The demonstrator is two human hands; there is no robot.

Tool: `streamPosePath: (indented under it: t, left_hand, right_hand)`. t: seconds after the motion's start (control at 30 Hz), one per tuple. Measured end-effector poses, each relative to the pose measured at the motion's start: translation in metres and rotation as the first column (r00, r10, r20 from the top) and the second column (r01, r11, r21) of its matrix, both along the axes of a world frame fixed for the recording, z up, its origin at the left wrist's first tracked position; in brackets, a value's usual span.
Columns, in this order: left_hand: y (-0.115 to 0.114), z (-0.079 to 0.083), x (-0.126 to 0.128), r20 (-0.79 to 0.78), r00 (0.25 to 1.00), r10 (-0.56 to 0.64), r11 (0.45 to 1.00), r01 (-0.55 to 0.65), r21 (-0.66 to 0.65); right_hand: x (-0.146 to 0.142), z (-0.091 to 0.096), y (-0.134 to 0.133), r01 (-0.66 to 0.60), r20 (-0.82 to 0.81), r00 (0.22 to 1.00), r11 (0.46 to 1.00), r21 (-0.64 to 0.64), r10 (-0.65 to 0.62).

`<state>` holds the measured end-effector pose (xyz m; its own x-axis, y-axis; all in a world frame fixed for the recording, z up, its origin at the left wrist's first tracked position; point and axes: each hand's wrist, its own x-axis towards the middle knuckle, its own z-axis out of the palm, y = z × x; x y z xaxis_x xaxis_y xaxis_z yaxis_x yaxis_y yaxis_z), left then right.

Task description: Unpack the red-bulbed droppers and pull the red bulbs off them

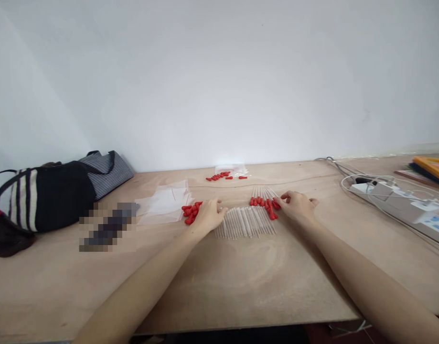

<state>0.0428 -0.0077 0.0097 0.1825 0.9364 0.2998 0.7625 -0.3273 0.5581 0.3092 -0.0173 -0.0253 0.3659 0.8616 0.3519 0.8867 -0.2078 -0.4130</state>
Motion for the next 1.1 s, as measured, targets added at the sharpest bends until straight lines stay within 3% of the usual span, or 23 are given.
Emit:
streamPosePath:
  t: [0.07, 0.17, 0.33, 0.47, 0.53, 0.63, 0.7, 0.8, 0.97, 1.1]
  left_hand:
    - [-0.012, -0.003, -0.006, -0.051, 0.997, -0.049, 0.991, 0.055, 0.125]
    - [-0.03, -0.015, -0.02, -0.158, 0.972, -0.173, 0.929, 0.214, 0.302]
    - [-0.041, -0.031, -0.033, -0.221, 0.949, -0.226, 0.866, 0.3, 0.4]
    - [-0.035, -0.032, -0.031, -0.189, 0.951, -0.244, 0.825, 0.305, 0.476]
    - [-0.031, -0.029, -0.03, -0.186, 0.96, -0.208, 0.803, 0.277, 0.528]
    - [-0.026, -0.025, -0.027, -0.236, 0.964, -0.123, 0.759, 0.245, 0.603]
    - [-0.026, -0.022, -0.024, -0.294, 0.951, -0.091, 0.723, 0.267, 0.637]
    - [-0.027, -0.021, -0.02, -0.356, 0.93, -0.091, 0.671, 0.322, 0.668]
    - [-0.031, -0.025, -0.014, -0.382, 0.914, -0.137, 0.586, 0.386, 0.712]
    - [-0.032, -0.028, -0.011, -0.398, 0.909, -0.121, 0.554, 0.395, 0.733]
  right_hand:
    - [-0.002, 0.0, 0.0, -0.012, 0.026, 1.0, 1.0, -0.023, 0.012]
    - [-0.005, -0.002, 0.001, -0.039, 0.061, 0.997, 0.998, -0.049, 0.042]
    - [-0.009, -0.006, 0.003, -0.052, 0.075, 0.996, 0.999, -0.004, 0.052]
    - [-0.018, -0.001, -0.004, -0.091, 0.005, 0.996, 0.984, 0.15, 0.091]
    - [-0.028, 0.002, -0.011, -0.229, 0.002, 0.972, 0.941, 0.251, 0.236]
    - [-0.046, 0.006, -0.024, -0.491, 0.089, 0.867, 0.812, 0.315, 0.49]
    - [-0.058, 0.007, -0.032, -0.594, 0.134, 0.799, 0.736, 0.324, 0.586]
    - [-0.07, 0.007, -0.04, -0.66, 0.142, 0.742, 0.677, 0.325, 0.655]
    - [-0.078, 0.004, -0.045, -0.699, 0.133, 0.702, 0.64, 0.319, 0.699]
    - [-0.084, -0.003, -0.044, -0.714, 0.241, 0.695, 0.61, 0.343, 0.677]
